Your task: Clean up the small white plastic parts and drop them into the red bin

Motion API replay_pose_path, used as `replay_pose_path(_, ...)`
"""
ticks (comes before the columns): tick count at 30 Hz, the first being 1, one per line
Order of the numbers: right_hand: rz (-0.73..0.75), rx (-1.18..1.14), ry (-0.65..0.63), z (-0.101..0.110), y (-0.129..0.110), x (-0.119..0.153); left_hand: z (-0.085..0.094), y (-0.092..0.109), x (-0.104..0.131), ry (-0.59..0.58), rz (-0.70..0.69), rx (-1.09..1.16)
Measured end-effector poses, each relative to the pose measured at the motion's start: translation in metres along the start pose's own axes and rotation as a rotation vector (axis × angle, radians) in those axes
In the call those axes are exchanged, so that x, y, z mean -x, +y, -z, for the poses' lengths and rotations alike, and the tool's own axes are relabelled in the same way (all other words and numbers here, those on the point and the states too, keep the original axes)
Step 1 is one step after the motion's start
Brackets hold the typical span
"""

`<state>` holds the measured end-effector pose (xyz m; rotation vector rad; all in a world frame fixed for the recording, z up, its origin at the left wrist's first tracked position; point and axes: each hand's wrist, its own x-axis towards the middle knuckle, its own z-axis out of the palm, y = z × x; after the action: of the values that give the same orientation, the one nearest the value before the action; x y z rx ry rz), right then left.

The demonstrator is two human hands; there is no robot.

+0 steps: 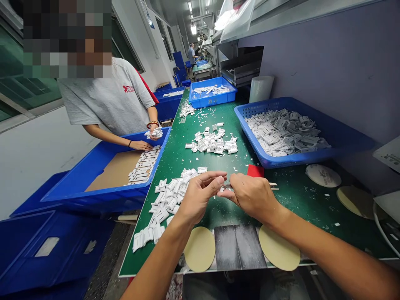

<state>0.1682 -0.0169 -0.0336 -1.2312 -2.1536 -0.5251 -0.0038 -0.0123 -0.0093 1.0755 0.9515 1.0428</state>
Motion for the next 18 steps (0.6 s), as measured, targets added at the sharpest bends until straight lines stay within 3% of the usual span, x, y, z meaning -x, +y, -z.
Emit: replay_pose_path(18,0.003,-0.003,0.038,-0.0008,-0.0011,-0.0001,0.0004,-0.0015,0.0002,0.014,0.011,-0.003)
